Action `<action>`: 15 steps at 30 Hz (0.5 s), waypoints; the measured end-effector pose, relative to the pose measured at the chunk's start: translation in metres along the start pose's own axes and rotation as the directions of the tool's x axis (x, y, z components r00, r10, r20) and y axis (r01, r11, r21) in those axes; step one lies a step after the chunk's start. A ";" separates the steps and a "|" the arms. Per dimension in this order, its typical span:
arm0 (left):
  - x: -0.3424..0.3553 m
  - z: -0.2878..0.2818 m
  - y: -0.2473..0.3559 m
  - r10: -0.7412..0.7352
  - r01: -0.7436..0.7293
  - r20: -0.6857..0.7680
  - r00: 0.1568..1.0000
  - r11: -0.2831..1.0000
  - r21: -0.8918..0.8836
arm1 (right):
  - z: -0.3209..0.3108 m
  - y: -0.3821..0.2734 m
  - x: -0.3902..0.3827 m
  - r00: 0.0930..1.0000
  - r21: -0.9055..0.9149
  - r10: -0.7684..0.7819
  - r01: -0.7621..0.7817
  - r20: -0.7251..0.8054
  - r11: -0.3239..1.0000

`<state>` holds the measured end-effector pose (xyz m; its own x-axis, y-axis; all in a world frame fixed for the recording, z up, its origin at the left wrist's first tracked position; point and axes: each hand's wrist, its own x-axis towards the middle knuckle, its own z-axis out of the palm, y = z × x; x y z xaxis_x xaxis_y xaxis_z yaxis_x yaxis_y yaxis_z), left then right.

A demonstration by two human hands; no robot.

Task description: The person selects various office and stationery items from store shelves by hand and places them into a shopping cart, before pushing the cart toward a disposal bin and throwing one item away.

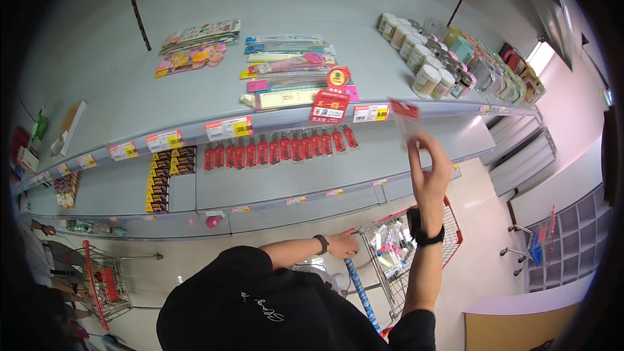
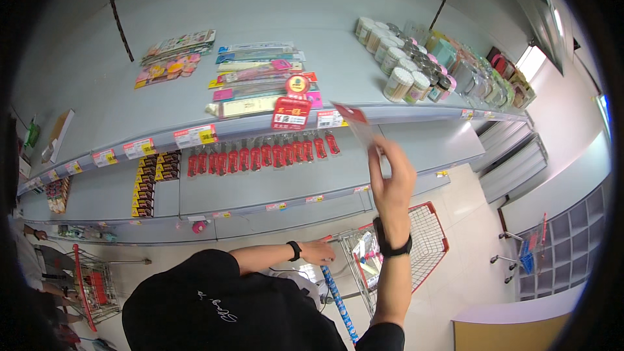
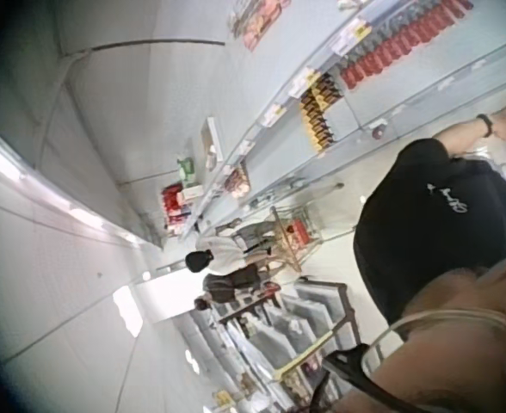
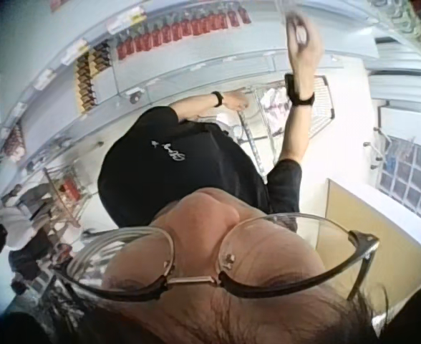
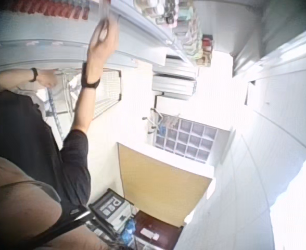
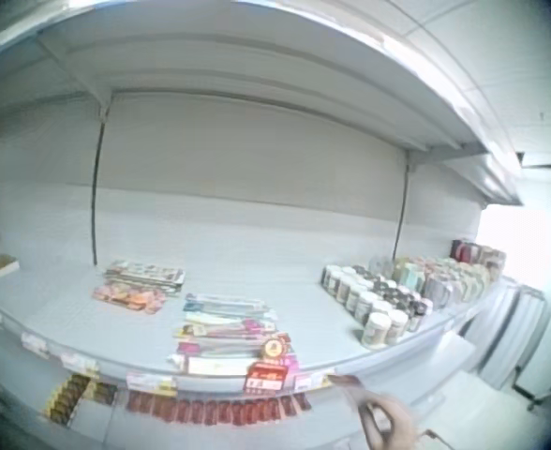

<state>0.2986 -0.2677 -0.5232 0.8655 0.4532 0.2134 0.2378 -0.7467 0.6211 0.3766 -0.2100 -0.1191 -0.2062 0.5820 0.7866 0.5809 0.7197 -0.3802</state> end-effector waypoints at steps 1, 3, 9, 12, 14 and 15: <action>-0.006 -0.006 0.003 0.007 -0.007 -0.010 1.000 1.000 0.004 | 0.008 -0.018 0.022 0.995 0.000 -0.095 0.095 0.028 0.995; -0.004 -0.035 0.014 0.036 -0.058 -0.284 0.958 0.996 -0.071 | 0.019 -0.054 0.059 0.971 -0.031 -0.233 0.235 0.060 0.971; -0.062 -0.118 0.052 -0.172 0.117 -0.334 0.927 0.977 -0.177 | 0.096 -0.067 0.127 0.867 -0.209 -0.455 0.493 0.202 0.845; -0.107 -0.161 0.064 -0.313 0.207 -0.391 0.865 0.934 -0.290 | 0.151 -0.083 0.154 0.810 -0.257 -0.439 0.553 0.388 0.793; -0.130 -0.160 0.054 -0.285 0.138 -0.506 0.814 0.941 -0.308 | 0.175 -0.073 0.158 0.794 -0.392 -0.383 0.578 0.471 0.716; -0.134 -0.165 0.048 -0.277 0.088 -0.591 0.758 0.941 -0.328 | 0.176 -0.070 0.160 0.745 -0.368 -0.401 0.631 0.533 0.683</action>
<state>0.1217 -0.2842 -0.3976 0.3293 0.8381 0.4350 0.1555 -0.5025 0.8505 0.1648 -0.1011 -0.0524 -0.8061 0.3466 0.4796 0.5567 0.7192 0.4158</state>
